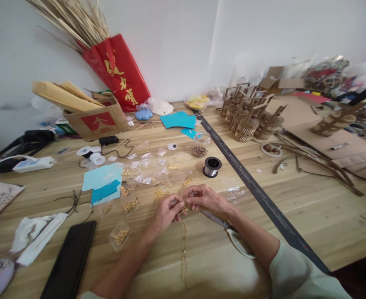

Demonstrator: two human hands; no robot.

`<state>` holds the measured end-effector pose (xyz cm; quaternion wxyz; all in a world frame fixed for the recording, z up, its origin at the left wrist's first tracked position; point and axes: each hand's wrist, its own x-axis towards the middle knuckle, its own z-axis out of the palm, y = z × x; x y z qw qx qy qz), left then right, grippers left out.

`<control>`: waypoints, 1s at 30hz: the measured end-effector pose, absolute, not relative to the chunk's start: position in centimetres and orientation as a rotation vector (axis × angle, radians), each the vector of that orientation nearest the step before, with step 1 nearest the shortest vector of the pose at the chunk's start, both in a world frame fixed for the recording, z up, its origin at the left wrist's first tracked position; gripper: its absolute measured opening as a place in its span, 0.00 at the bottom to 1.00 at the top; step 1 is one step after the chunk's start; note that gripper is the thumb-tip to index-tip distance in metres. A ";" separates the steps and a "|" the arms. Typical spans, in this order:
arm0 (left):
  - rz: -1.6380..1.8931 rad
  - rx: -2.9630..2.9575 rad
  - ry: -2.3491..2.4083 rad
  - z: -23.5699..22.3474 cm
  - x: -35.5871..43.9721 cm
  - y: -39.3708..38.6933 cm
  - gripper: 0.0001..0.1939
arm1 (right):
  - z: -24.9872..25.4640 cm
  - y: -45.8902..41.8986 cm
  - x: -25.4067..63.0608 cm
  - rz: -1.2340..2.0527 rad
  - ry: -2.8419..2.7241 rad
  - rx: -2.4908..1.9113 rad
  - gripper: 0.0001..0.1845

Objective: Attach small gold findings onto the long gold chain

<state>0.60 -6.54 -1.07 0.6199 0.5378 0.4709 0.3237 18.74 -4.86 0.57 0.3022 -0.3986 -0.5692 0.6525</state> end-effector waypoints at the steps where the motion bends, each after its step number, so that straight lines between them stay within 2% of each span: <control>1: 0.739 1.239 1.082 -1.1 0.6 -6.5 0.16 | 0.7 -4.9 18.7 1.735 -1.520 -1.053 0.18; 16: 0.728 1.251 1.054 -0.2 0.9 -6.8 0.17 | 0.8 -5.0 18.2 1.643 -1.576 -0.992 0.17; 30: 0.711 1.236 1.098 -0.6 0.4 -6.5 0.17 | -0.7 -4.2 18.6 1.639 -1.342 -1.022 0.16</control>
